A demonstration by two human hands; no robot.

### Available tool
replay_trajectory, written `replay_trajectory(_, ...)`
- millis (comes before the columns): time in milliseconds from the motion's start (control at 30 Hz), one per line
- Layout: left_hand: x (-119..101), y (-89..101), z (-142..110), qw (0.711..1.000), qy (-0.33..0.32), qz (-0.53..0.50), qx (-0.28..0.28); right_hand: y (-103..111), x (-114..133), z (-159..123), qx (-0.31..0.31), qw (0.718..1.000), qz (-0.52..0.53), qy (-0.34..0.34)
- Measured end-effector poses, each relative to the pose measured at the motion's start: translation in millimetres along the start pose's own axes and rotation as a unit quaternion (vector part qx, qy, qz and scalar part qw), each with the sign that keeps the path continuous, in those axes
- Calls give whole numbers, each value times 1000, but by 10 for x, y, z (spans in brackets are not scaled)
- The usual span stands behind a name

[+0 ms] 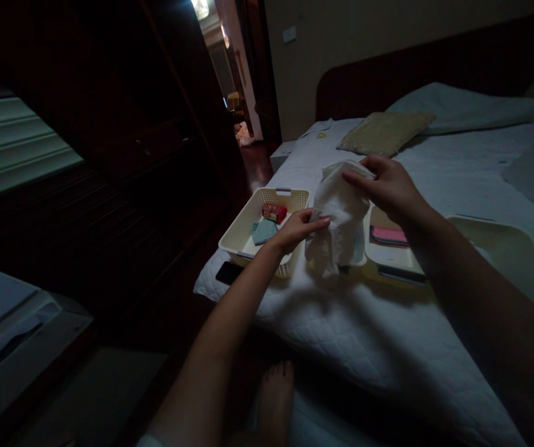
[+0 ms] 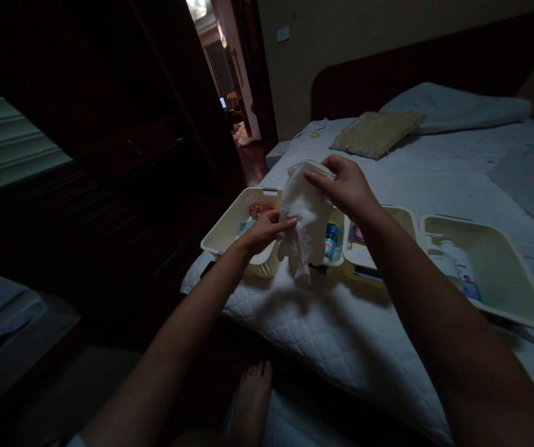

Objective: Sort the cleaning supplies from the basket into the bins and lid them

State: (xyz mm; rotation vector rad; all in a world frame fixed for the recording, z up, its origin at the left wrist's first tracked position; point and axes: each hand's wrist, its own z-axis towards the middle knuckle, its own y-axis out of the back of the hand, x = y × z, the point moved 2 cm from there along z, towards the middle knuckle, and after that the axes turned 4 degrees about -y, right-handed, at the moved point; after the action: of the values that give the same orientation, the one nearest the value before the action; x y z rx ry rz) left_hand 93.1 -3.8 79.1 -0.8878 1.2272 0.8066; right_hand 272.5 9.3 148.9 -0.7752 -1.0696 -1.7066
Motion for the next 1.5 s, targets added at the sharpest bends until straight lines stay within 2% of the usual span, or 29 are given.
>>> replay_trajectory(167, -48, 26, 8, 999, -15, -28, -35, -65, -186, -27, 36, 984, 118, -131)
replay_trajectory(267, -75, 45, 10, 997, -15, -52, -61, -118, -289, -79, 79, 966, 141, -203)
replay_trajectory(367, -95, 65, 8, 994, -10, -67, -85, -169, -382, -151, 143, 942, 134, -273)
replay_trajectory(467, -97, 90, 16, 992, -7, -69, -106, -225, -416, -222, 223, 916, 147, -301)
replay_trajectory(533, -96, 106, 28, 991, -16, -76, -113, -251, -394, -257, 244, 911, 148, -297)
replay_trajectory(600, -98, 120, 40, 989, -29, -88, -113, -266, -346, -273, 241, 920, 140, -275)
replay_trajectory(700, -106, 144, 49, 988, -38, -96, -113, -272, -287, -265, 212, 940, 119, -240)
replay_trajectory(800, -127, 180, 49, 986, -46, -96, -130, -275, -311, -244, 176, 948, 97, -248)
replay_trajectory(933, -185, 213, 42, 981, -61, -107, -150, -300, -386, -256, 198, 941, 92, -259)
replay_trajectory(1167, -234, 177, 34, 982, -47, -111, -145, -339, -354, -260, 228, 944, 121, -204)
replay_trajectory(1500, -244, 192, 35, 982, -48, -125, -136, -358, -351, -255, 208, 941, 142, -225)
